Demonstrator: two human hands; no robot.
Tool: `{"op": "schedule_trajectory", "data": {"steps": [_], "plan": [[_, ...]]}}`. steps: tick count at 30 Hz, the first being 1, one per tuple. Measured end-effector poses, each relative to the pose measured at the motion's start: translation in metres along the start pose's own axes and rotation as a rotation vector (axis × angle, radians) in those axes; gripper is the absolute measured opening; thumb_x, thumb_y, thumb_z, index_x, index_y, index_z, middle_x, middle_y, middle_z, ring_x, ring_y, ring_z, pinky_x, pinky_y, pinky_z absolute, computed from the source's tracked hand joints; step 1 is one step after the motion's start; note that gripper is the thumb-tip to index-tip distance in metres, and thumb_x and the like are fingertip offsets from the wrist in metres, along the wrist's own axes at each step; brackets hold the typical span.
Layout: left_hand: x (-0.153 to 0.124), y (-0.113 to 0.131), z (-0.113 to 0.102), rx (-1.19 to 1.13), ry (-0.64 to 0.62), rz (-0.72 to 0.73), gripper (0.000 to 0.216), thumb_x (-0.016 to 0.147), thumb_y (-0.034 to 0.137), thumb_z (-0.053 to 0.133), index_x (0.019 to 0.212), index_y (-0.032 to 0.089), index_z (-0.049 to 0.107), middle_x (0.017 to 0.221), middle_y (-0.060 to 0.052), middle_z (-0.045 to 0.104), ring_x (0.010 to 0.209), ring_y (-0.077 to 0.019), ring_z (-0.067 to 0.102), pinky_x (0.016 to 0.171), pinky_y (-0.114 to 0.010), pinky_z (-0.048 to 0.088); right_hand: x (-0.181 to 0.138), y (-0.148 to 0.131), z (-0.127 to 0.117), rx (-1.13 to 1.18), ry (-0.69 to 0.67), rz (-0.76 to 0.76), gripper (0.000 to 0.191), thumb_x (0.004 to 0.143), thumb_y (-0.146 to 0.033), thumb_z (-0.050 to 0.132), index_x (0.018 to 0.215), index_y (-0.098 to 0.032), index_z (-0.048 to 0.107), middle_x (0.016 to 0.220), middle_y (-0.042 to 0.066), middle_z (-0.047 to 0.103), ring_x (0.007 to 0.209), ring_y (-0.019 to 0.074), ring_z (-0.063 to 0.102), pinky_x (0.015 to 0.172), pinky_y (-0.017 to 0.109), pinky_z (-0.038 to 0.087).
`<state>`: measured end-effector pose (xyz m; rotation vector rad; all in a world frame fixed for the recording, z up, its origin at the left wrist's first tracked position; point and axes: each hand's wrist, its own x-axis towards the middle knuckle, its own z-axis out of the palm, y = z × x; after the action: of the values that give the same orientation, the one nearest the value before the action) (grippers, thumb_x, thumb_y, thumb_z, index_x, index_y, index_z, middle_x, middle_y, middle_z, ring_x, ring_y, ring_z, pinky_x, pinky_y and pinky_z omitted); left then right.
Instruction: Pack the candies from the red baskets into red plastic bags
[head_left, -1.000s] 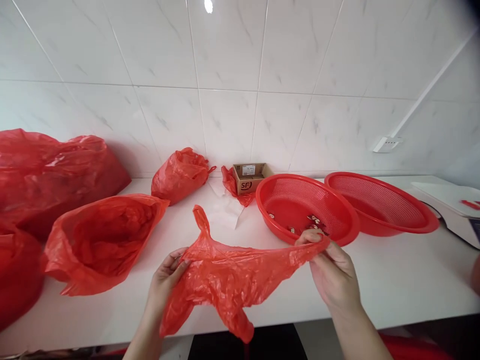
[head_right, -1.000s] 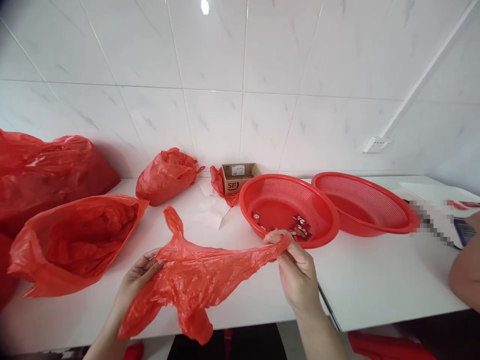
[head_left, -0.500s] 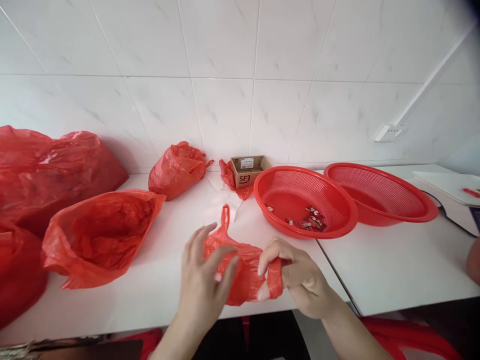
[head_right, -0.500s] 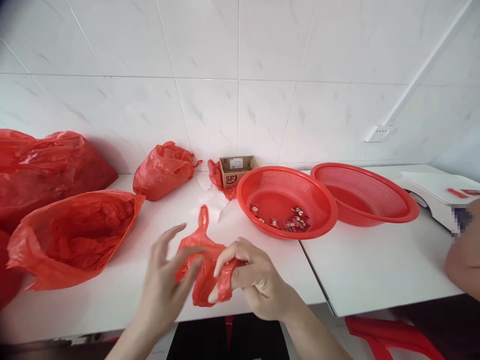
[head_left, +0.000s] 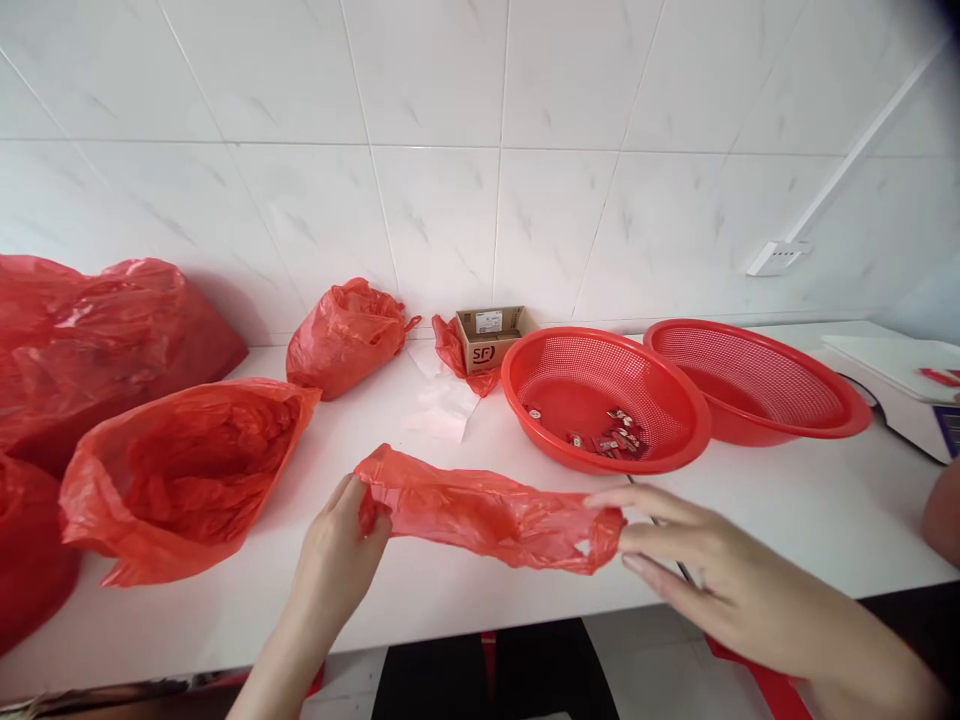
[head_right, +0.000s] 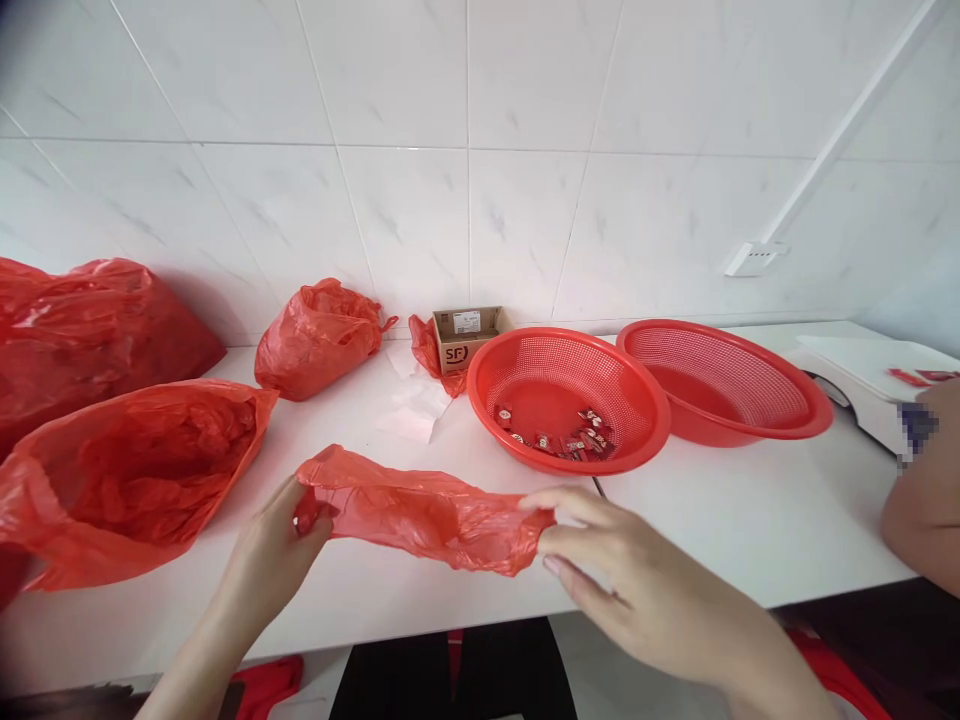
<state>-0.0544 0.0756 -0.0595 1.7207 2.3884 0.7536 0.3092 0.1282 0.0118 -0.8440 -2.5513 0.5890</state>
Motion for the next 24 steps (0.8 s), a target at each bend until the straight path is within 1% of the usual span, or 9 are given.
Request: {"op": "schedule_trajectory", "data": {"steps": [3,5,6,9,13,15,18,21,24], "plan": [[-0.011,0.012,0.006,-0.241,0.004,-0.034,0.011,0.074,0.020,0.048,0.070,0.026,0.040,0.069,0.001,0.053,0.056,-0.0168,0.050,0.054,-0.027,0.038,0.003,-0.014,-0.009,-0.047,0.376,0.026,0.019,0.089,-0.024,0.060,0.101,-0.032,0.072,0.123,0.007,0.063,0.105,0.0270,0.063,0.084,0.039,0.053],[-0.017,0.021,0.013,-0.384,-0.034,-0.067,0.006,0.072,0.021,0.052,0.073,0.025,0.048,0.070,0.001,0.057,0.059,-0.0177,0.051,0.056,-0.027,0.038,0.019,-0.037,0.007,0.045,0.473,0.021,0.015,0.091,-0.023,0.057,0.094,-0.030,0.070,0.111,0.005,0.068,0.098,0.0232,0.065,0.081,0.035,0.053],[-0.019,0.026,0.016,-0.439,-0.059,-0.091,0.005,0.070,0.021,0.054,0.073,0.025,0.052,0.069,0.001,0.057,0.059,-0.0176,0.050,0.056,-0.027,0.038,0.030,-0.047,0.022,0.113,0.379,0.009,0.015,0.092,-0.022,0.055,0.094,-0.029,0.068,0.102,0.003,0.070,0.089,0.0201,0.066,0.077,0.032,0.053],[-0.027,0.037,0.016,-0.651,-0.177,-0.172,0.009,0.068,0.019,0.055,0.075,0.023,0.059,0.063,0.002,0.053,0.058,-0.0157,0.043,0.055,-0.025,0.035,0.066,-0.059,0.079,0.136,-0.115,0.057,0.024,0.093,-0.015,0.045,0.092,-0.022,0.068,0.077,0.003,0.068,0.068,0.0174,0.063,0.063,0.028,0.050],[-0.035,0.018,-0.002,-1.157,-0.388,-0.388,0.017,0.062,0.018,0.062,0.078,0.020,0.067,0.058,0.003,0.051,0.058,-0.0142,0.046,0.058,-0.025,0.039,0.086,-0.015,0.125,-0.157,-0.244,0.225,0.038,0.084,-0.016,0.058,0.122,-0.015,0.064,0.111,0.017,0.068,0.101,0.0308,0.064,0.086,0.041,0.048],[-0.035,-0.004,-0.010,-1.338,-0.376,-0.549,0.006,0.060,0.021,0.068,0.067,0.020,0.067,0.051,0.004,0.047,0.051,-0.0118,0.042,0.054,-0.023,0.039,0.082,0.012,0.124,-0.198,-0.325,0.260,0.057,0.076,-0.025,0.069,0.132,-0.018,0.059,0.121,0.017,0.066,0.111,0.0358,0.061,0.092,0.046,0.046],[-0.029,-0.030,-0.009,-1.395,-0.293,-0.659,0.014,0.054,0.028,0.074,0.052,0.021,0.062,0.055,0.000,0.053,0.053,-0.0136,0.047,0.054,-0.025,0.043,0.074,0.035,0.110,-0.145,-0.423,0.262,0.073,0.070,-0.029,0.073,0.140,-0.025,0.053,0.128,0.013,0.064,0.114,0.0356,0.060,0.093,0.045,0.047],[-0.025,-0.029,0.007,-1.076,-0.182,-0.487,0.025,0.056,0.040,0.076,0.074,0.022,0.077,0.089,-0.007,0.065,0.085,-0.0242,0.059,0.069,-0.029,0.049,0.074,0.032,0.096,-0.122,-0.416,0.248,0.077,0.070,-0.021,0.071,0.143,-0.024,0.049,0.136,0.013,0.059,0.120,0.0365,0.056,0.097,0.049,0.046],[-0.028,-0.010,0.025,-0.693,-0.049,-0.217,0.038,0.070,0.044,0.070,0.104,0.030,0.077,0.109,-0.005,0.060,0.097,-0.0234,0.058,0.073,-0.027,0.047,0.076,0.016,0.077,0.016,-0.388,0.211,0.066,0.074,-0.025,0.072,0.138,-0.028,0.055,0.139,0.009,0.057,0.127,0.0352,0.051,0.103,0.049,0.042]]}}
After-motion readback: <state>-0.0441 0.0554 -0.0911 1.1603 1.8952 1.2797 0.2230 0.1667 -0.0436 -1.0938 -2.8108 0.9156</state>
